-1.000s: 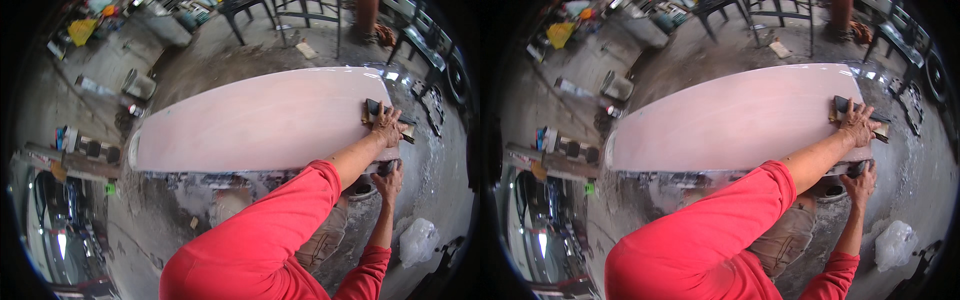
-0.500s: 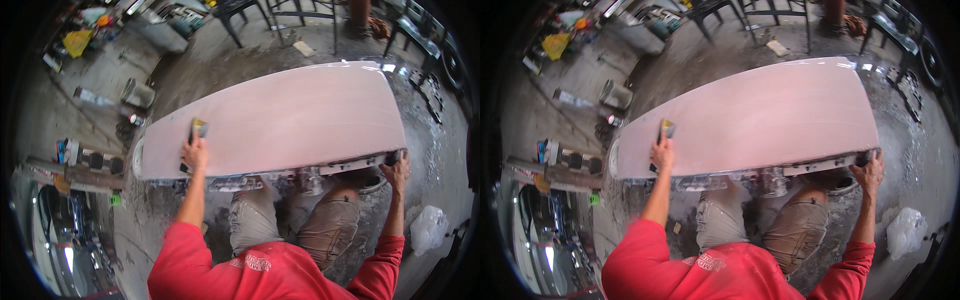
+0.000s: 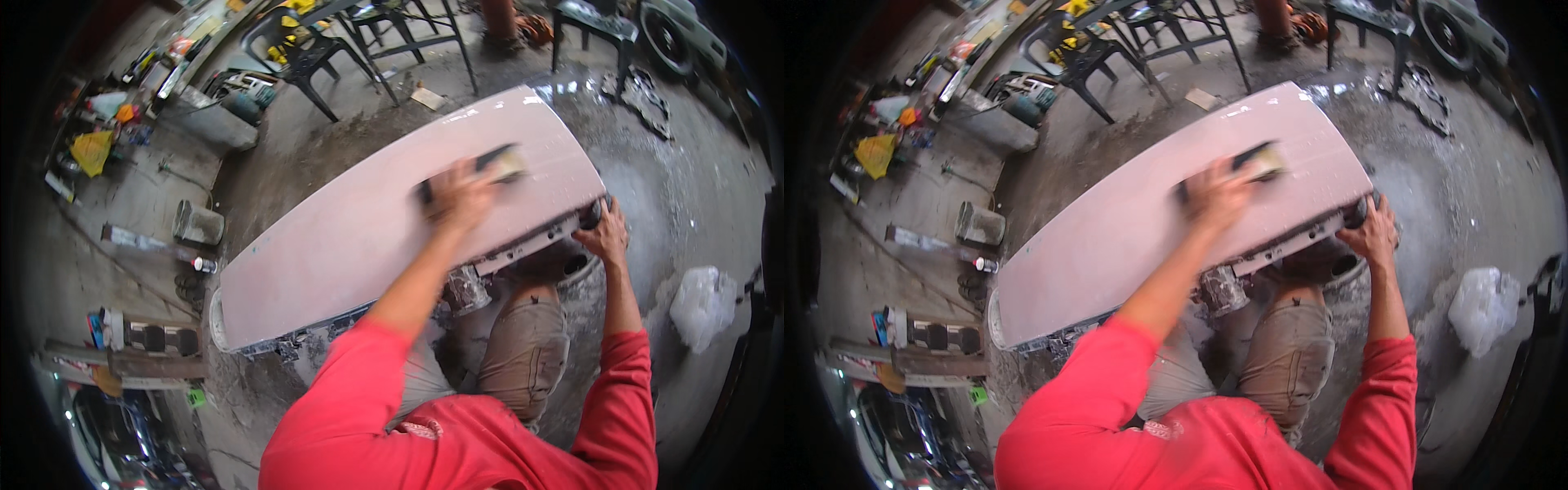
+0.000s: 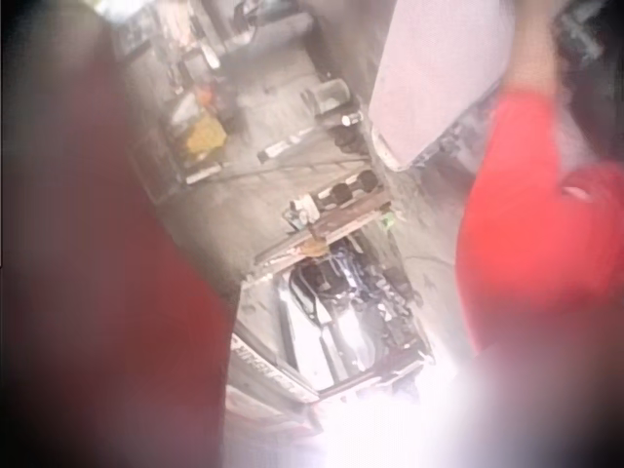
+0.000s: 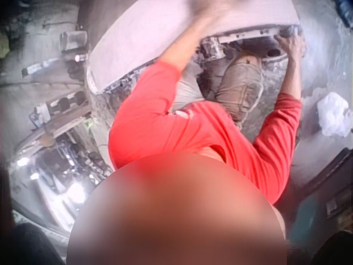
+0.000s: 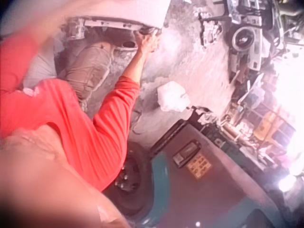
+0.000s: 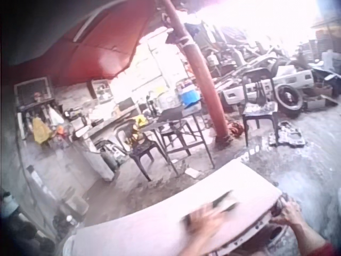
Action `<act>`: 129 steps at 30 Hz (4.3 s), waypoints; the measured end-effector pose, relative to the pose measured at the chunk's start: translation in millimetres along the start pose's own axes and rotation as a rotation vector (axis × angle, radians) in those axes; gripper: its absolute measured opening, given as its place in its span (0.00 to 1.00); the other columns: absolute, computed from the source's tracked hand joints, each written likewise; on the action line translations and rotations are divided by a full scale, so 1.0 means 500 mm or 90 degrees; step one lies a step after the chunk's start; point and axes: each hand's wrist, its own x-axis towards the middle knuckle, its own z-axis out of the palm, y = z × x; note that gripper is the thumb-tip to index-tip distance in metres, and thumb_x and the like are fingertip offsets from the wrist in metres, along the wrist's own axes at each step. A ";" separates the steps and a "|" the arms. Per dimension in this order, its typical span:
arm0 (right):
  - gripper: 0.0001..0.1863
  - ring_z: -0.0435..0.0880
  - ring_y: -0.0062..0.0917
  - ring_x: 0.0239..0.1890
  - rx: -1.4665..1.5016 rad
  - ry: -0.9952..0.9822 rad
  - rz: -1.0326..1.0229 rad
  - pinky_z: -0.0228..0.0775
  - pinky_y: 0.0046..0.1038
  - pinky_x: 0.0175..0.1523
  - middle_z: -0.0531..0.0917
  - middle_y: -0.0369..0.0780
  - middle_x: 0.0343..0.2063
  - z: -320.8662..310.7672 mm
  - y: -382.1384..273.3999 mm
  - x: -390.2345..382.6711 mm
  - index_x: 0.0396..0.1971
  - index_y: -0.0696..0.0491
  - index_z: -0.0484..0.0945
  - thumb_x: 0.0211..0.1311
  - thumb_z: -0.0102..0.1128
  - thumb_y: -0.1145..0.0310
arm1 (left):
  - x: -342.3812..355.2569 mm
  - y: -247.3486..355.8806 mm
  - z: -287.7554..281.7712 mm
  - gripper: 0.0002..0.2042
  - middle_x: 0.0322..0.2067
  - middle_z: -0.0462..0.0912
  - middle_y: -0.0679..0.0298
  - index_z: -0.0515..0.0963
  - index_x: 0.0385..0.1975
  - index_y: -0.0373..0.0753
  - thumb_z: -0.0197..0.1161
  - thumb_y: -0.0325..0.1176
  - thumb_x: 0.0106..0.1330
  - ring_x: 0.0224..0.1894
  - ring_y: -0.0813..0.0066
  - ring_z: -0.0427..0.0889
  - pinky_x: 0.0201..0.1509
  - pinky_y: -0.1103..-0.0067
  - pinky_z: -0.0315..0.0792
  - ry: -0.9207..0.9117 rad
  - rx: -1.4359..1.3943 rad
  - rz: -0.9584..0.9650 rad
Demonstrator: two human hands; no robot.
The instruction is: The person sands a large pink car hood with a sanding block, moving it back and forth across the surface. They occasionally wipe the hood with a cloth to remove dust. The hood remains on a stand throughout the clip.
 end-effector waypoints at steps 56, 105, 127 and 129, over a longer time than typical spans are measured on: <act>0.61 0.68 0.60 0.78 -0.092 0.070 -0.097 0.66 0.54 0.80 0.64 0.55 0.83 0.091 0.072 0.040 0.83 0.56 0.63 0.51 0.82 0.48 | -0.733 -0.601 -0.610 0.21 0.66 0.81 0.61 0.84 0.69 0.66 0.67 0.43 0.76 0.73 0.54 0.76 0.79 0.36 0.59 0.040 -0.002 -0.673; 0.58 0.71 0.56 0.77 -0.002 0.078 -0.036 0.71 0.51 0.78 0.66 0.51 0.82 0.049 0.006 0.010 0.75 0.55 0.75 0.34 0.87 0.64 | -0.337 -0.886 -0.380 0.23 0.72 0.82 0.59 0.90 0.64 0.58 0.79 0.42 0.68 0.71 0.53 0.81 0.76 0.60 0.73 -0.115 0.125 -0.444; 0.60 0.70 0.57 0.76 0.018 0.034 -0.022 0.74 0.55 0.75 0.62 0.50 0.84 0.014 -0.005 -0.002 0.74 0.56 0.75 0.31 0.92 0.64 | -0.182 -0.765 -0.252 0.23 0.71 0.82 0.54 0.87 0.68 0.57 0.75 0.42 0.72 0.71 0.48 0.79 0.77 0.59 0.72 -0.121 0.092 -0.331; 0.58 0.72 0.56 0.75 0.036 0.055 -0.041 0.76 0.55 0.73 0.63 0.50 0.83 0.013 -0.007 0.000 0.71 0.57 0.77 0.29 0.93 0.65 | -0.181 -0.791 -0.269 0.23 0.71 0.81 0.55 0.88 0.67 0.57 0.75 0.43 0.72 0.72 0.49 0.79 0.77 0.59 0.72 -0.113 0.077 -0.297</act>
